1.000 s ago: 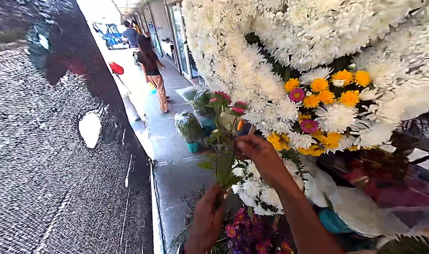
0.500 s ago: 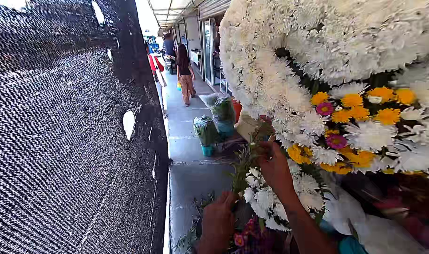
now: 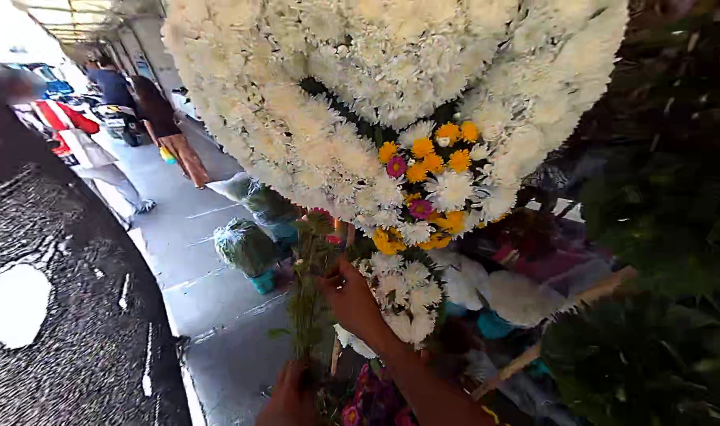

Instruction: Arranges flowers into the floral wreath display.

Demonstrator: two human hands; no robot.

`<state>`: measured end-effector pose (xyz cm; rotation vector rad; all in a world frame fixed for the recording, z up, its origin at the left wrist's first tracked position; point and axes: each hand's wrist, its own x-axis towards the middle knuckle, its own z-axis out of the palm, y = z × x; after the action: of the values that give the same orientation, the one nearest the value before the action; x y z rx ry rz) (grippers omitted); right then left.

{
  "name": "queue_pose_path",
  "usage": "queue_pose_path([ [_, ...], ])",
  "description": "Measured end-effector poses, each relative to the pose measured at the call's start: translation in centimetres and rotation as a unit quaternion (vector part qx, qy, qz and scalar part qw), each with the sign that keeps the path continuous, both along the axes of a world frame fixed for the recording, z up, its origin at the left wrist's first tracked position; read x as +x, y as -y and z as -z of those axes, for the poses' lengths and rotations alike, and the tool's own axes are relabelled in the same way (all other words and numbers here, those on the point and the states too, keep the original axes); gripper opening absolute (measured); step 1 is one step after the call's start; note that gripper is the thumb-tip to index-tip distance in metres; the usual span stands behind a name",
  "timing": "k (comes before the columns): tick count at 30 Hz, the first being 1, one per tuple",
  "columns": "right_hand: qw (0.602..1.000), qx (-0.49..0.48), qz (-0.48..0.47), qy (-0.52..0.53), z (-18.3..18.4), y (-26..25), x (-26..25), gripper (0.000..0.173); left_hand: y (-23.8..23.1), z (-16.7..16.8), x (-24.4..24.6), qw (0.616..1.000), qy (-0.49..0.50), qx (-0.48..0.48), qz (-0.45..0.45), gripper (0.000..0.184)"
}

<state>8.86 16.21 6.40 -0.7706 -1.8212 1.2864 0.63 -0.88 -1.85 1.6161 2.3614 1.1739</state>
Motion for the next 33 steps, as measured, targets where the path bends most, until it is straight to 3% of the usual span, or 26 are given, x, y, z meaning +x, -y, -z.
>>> queue_pose_path([
  [5,0.986,0.137,0.073,-0.065,2.7,0.7,0.2,0.026,-1.3,0.5,-0.3,0.998,0.060,0.013,0.022,0.030],
  [7,0.985,0.153,0.059,-0.061,3.4,0.4,0.5,0.030,-1.5,0.5,-0.3,0.997,0.065,0.025,0.034,0.028],
  [11,0.989,0.125,-0.036,-0.075,3.5,-0.5,1.4,0.035,-1.7,0.6,-0.3,0.991,0.101,0.052,0.070,0.026],
  [13,0.986,0.101,-0.088,-0.102,3.1,-1.2,2.2,0.029,-2.1,0.7,-0.1,0.984,0.142,0.080,0.069,0.025],
  [19,0.968,-0.053,-0.165,-0.182,3.6,-0.6,3.7,0.021,-2.8,0.2,-0.9,0.965,0.219,0.135,0.055,0.028],
  [24,0.942,-0.213,-0.175,-0.191,3.5,1.8,4.3,0.016,-3.3,-0.3,-1.4,0.966,0.205,0.113,0.106,0.066],
  [33,0.951,-0.195,-0.194,-0.137,3.3,2.5,4.4,0.015,-3.6,0.7,-0.5,0.967,0.199,0.132,0.086,0.068],
])
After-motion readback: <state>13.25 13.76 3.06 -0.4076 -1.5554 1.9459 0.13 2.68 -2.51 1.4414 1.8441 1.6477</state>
